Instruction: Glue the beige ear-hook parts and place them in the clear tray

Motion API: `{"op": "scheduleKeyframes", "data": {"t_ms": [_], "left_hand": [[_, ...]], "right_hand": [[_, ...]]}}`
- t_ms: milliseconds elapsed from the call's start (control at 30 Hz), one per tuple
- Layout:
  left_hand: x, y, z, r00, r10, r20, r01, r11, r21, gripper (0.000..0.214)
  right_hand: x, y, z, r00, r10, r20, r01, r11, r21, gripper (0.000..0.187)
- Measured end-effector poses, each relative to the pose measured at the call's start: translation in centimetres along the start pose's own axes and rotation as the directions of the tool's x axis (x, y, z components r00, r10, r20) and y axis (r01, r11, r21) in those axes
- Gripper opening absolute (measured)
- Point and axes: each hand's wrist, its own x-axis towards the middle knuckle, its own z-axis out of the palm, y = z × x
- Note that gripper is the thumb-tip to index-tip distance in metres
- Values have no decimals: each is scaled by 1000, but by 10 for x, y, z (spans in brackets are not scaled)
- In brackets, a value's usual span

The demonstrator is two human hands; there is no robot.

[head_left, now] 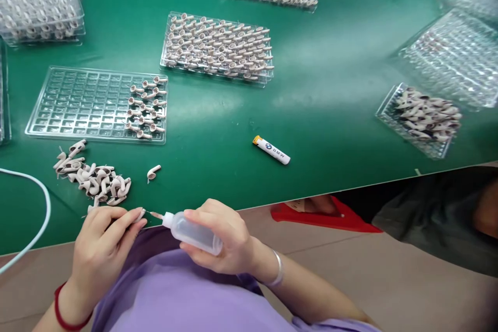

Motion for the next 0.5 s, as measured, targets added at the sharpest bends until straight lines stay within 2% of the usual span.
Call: {"op": "scheduleKeyframes", "data": {"t_ms": [300, 500], "left_hand": [[-3, -1, 1, 1000, -21, -9, 21, 1000, -4, 27], [-3, -2, 1, 999, -36, -4, 36, 999, -2, 26]], "right_hand": [[1, 0, 0, 999, -31, 29, 33, 998, -57, 45], [0, 0, 0, 999, -16, 45, 19, 998, -60, 50]]}}
